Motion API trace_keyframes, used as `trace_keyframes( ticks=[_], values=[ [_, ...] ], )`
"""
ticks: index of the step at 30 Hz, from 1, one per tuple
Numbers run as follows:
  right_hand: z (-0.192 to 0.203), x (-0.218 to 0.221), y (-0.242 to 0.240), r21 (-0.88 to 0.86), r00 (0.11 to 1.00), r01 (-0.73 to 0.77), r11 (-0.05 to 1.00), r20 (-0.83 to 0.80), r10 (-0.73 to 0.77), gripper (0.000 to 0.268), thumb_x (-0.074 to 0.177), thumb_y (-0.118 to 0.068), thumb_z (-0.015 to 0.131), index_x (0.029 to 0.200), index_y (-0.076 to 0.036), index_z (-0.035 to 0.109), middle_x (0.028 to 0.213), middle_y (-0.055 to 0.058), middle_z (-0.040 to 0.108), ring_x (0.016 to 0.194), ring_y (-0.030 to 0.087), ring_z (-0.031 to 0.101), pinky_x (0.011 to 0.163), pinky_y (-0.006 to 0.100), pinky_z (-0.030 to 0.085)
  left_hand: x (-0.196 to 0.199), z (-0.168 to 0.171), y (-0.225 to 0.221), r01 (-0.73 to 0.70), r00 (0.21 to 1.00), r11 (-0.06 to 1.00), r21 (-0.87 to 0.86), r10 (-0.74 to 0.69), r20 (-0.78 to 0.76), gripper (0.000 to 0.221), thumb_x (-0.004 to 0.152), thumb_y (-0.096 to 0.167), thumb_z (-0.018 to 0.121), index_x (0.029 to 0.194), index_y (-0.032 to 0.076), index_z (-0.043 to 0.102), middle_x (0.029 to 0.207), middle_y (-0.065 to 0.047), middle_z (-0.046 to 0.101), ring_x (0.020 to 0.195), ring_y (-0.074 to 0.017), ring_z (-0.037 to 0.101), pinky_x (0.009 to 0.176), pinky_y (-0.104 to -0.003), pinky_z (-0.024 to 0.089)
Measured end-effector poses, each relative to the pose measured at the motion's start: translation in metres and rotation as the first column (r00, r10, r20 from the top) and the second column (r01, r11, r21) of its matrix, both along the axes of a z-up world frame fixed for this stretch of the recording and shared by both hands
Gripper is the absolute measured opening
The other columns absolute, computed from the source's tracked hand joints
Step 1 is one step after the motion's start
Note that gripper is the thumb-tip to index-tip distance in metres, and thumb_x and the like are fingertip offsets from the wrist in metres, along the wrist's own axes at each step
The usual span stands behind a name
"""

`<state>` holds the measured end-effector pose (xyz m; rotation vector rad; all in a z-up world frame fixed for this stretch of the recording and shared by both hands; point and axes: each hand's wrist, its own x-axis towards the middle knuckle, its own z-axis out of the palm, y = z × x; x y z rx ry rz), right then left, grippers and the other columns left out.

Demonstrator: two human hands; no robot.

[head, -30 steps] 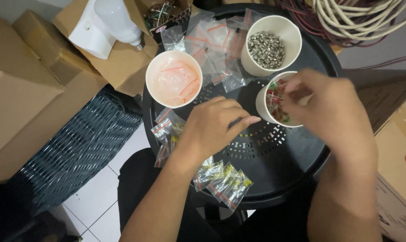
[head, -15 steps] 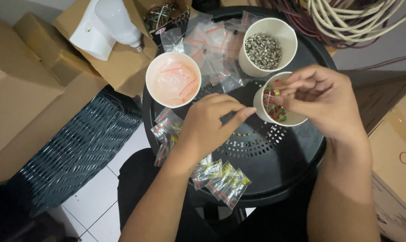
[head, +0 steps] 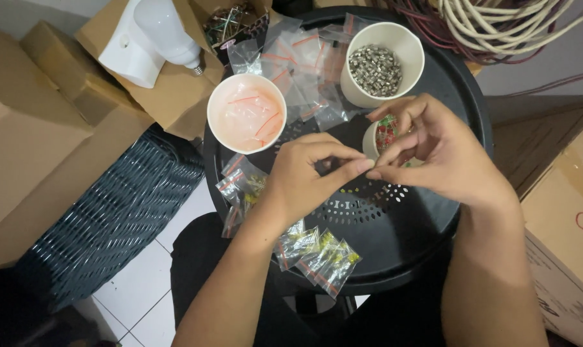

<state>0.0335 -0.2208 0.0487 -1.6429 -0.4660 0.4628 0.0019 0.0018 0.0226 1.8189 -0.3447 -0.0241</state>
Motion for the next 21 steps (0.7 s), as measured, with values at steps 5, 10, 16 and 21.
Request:
trace_keyframes(
  ticks=[5,10,16,21],
  values=[
    [0.001,-0.001,0.001,-0.049,0.999,-0.006,0.999,0.04,0.008,0.051,0.076,0.014,0.076,0.099,-0.012,0.038,0.132,0.028,0.056,0.08,0.022,0.081,0.081,0.031,0.065,0.0,0.002,-0.002,0.025,0.998,1.0,-0.003,-0.025,-0.063,0.015,0.093,0.027,0.073,0.091,0.014,0.081,0.085,0.003,0.075,0.08,-0.0086,0.066,0.071,-0.024,0.05],
    [0.002,0.001,-0.002,-0.072,0.999,-0.015,0.997,0.05,0.018,0.048,0.077,0.013,0.076,0.098,-0.012,0.04,0.132,0.026,0.06,0.077,0.022,0.082,0.078,0.03,0.067,-0.001,0.003,-0.003,0.043,0.986,0.999,-0.017,-0.045,-0.161,0.016,0.093,0.027,0.07,0.091,0.013,0.079,0.087,0.003,0.073,0.076,-0.0084,0.061,0.07,-0.024,0.05],
    [-0.007,0.006,-0.02,-0.08,0.929,0.367,0.927,0.089,-0.36,0.028,0.089,0.007,0.075,0.102,-0.007,0.054,0.104,0.016,0.075,0.073,0.016,0.073,0.054,0.02,0.058,-0.001,-0.002,0.003,0.022,1.0,0.997,0.072,-0.021,-0.021,0.013,0.09,0.024,0.077,0.089,0.012,0.082,0.079,0.003,0.073,0.077,-0.0098,0.06,0.065,-0.025,0.047],
    [-0.023,0.011,-0.023,0.113,0.804,0.572,0.813,0.119,-0.582,0.024,0.104,0.003,0.074,0.097,-0.008,0.053,0.072,0.004,0.053,0.056,0.011,0.058,0.05,0.021,0.042,-0.006,-0.027,-0.009,0.153,0.988,0.948,0.279,-0.157,-0.01,0.014,0.091,0.027,0.075,0.084,0.018,0.083,0.08,0.006,0.074,0.082,-0.0159,0.064,0.071,-0.034,0.051]
  ],
)
